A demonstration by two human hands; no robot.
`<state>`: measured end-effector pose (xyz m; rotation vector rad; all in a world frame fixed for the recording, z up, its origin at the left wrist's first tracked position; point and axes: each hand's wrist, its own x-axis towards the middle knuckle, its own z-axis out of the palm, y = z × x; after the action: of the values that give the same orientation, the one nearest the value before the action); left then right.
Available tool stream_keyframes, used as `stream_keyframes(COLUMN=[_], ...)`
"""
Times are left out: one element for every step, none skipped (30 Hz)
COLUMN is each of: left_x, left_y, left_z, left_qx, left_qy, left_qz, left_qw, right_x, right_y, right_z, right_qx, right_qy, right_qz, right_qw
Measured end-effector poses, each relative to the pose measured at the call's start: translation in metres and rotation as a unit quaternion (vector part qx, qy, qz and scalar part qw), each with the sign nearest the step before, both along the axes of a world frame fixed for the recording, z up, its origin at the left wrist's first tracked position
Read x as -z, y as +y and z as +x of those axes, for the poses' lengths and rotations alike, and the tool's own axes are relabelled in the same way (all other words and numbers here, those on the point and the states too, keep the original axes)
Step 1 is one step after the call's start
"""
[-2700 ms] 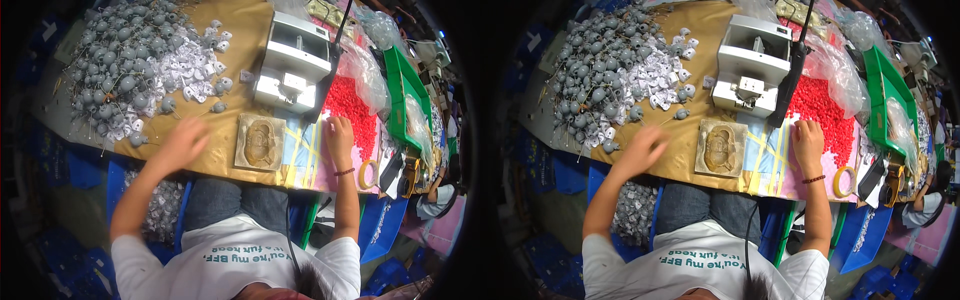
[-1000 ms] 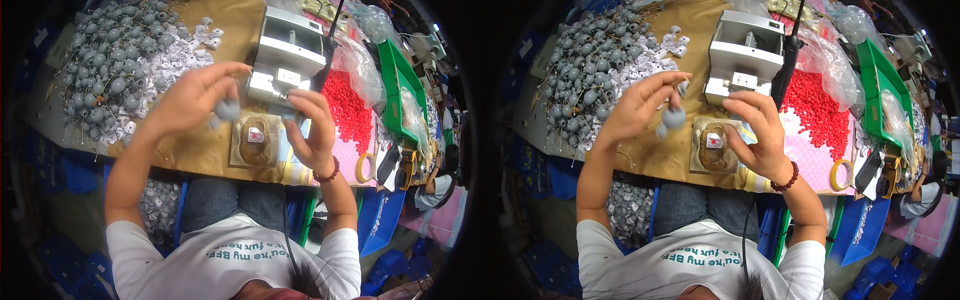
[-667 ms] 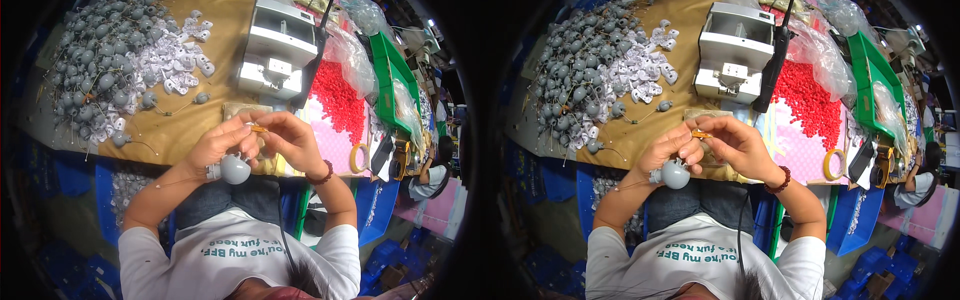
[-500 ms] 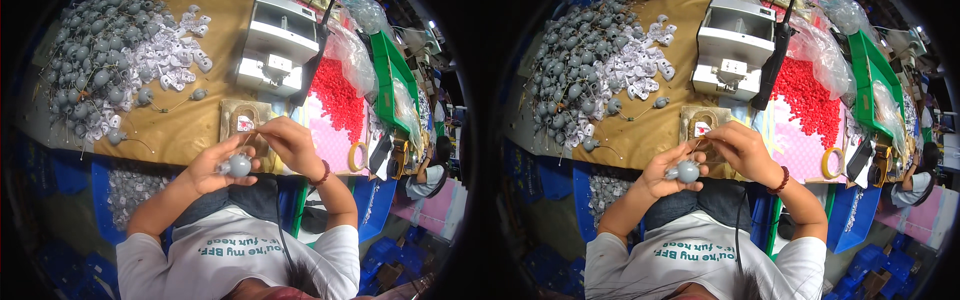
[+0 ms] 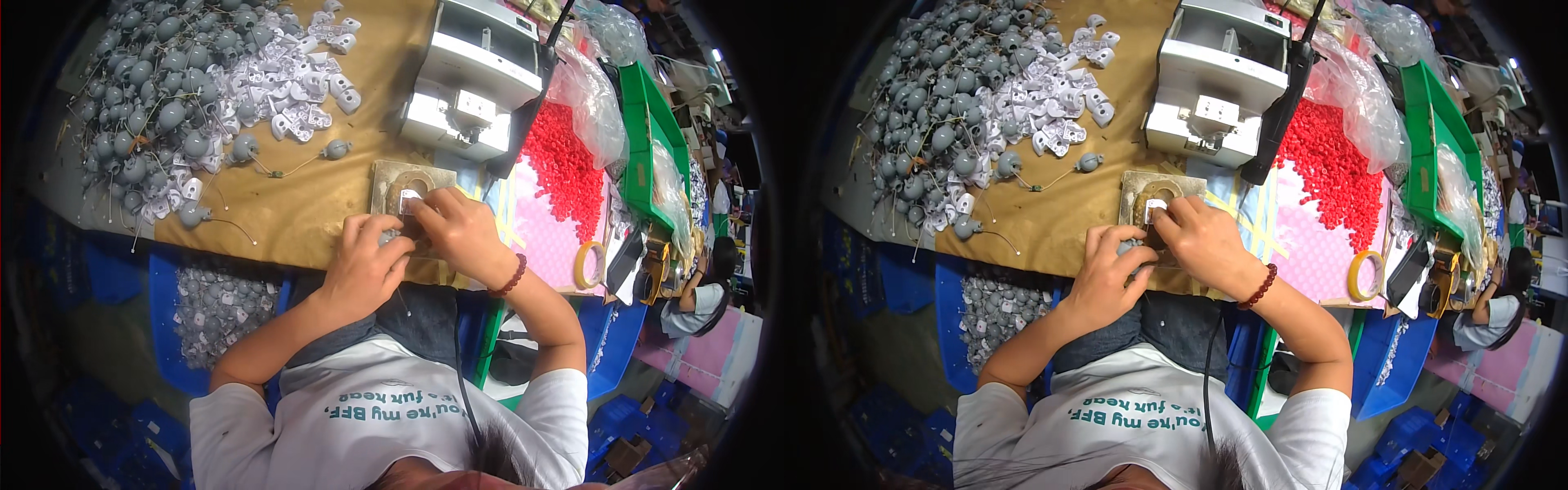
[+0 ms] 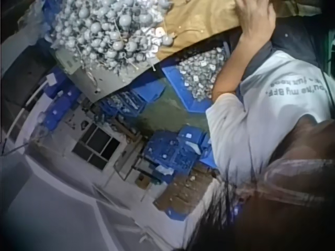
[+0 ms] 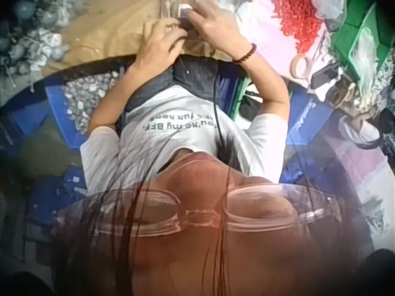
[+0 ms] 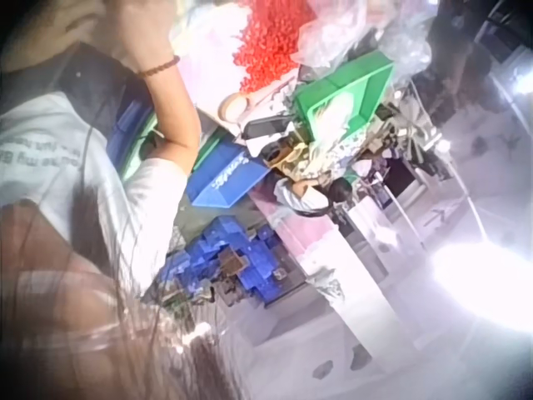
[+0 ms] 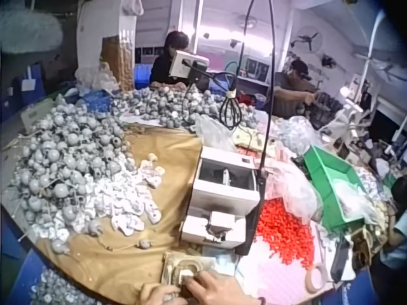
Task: The recorder is testing and assembling small round plastic toy components using a testing fixture and a handheld power tool on a factory workbench.
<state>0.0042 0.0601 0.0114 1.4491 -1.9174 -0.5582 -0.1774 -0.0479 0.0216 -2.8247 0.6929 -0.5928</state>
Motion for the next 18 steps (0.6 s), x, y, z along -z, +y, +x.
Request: stream_keyframes(left_x=[0.001, 0.002, 0.002, 0.002, 0.003, 0.003, 0.004, 0.004, 0.004, 0.003, 0.002, 0.001, 0.001, 0.001, 0.002, 0.002, 0.001, 0.001], left_y=[-0.001, -0.002, -0.002, -0.002, -0.001, -0.002, -0.001, -0.002, -0.002, -0.002, -0.002, -0.003, -0.003, -0.003, -0.003, -0.003, -0.003, -0.004], left_z=[0.000, 0.000, 0.000, 0.000, 0.000, 0.000, 0.001, 0.002, 0.004, 0.005, 0.007, 0.008, 0.009, 0.009, 0.010, 0.011, 0.011, 0.012], left_qx=[0.007, 0.015, 0.018, 0.021, 0.023, 0.026, 0.029, 0.032, 0.035, 0.035, 0.036, 0.036, 0.038, 0.040, 0.042, 0.043, 0.045, 0.046], left_qy=[-0.005, -0.010, -0.012, -0.011, -0.011, -0.010, -0.016, -0.021, -0.026, -0.028, -0.029, -0.031, -0.031, -0.032, -0.032, -0.034, -0.035, -0.036], left_qz=[-0.004, -0.008, -0.017, -0.019, -0.021, -0.023, -0.020, -0.017, -0.014, -0.013, -0.012, -0.011, -0.013, -0.015, -0.017, -0.014, -0.011, -0.008], left_qw=[1.000, 1.000, 1.000, 1.000, 0.999, 0.999, 0.999, 0.999, 0.999, 0.999, 0.999, 0.999, 0.999, 0.999, 0.998, 0.998, 0.998, 0.998], right_x=[-0.001, -0.001, 0.000, 0.002, 0.003, 0.005, 0.006, 0.006, 0.005, 0.003, 0.002, 0.002, 0.001, 0.000, -0.002, -0.004, -0.005, -0.007], right_y=[-0.001, -0.001, -0.001, 0.000, 0.000, 0.000, 0.001, 0.002, 0.003, 0.004, 0.005, 0.007, 0.008, 0.009, 0.010, 0.010, 0.011, 0.011], right_z=[0.000, 0.000, 0.001, 0.001, 0.001, -0.001, -0.001, -0.001, -0.001, -0.001, 0.000, 0.001, 0.002, 0.003, 0.004, 0.005, 0.006, 0.007], right_qx=[-0.006, -0.011, -0.016, -0.022, -0.020, -0.017, -0.016, -0.011, -0.005, 0.002, 0.008, 0.014, 0.019, 0.024, 0.030, 0.034, 0.036, 0.038], right_qy=[0.004, 0.001, -0.003, -0.007, -0.009, -0.011, -0.014, -0.004, 0.006, 0.017, 0.018, 0.020, 0.022, 0.028, 0.033, 0.038, 0.038, 0.038], right_qz=[0.000, -0.002, -0.003, -0.003, -0.005, -0.007, -0.008, 0.000, 0.008, 0.015, 0.015, 0.015, 0.015, 0.016, 0.016, 0.017, 0.023, 0.030], right_qw=[1.000, 1.000, 1.000, 1.000, 1.000, 1.000, 1.000, 1.000, 1.000, 1.000, 1.000, 1.000, 0.999, 0.999, 0.999, 0.999, 0.998, 0.998])
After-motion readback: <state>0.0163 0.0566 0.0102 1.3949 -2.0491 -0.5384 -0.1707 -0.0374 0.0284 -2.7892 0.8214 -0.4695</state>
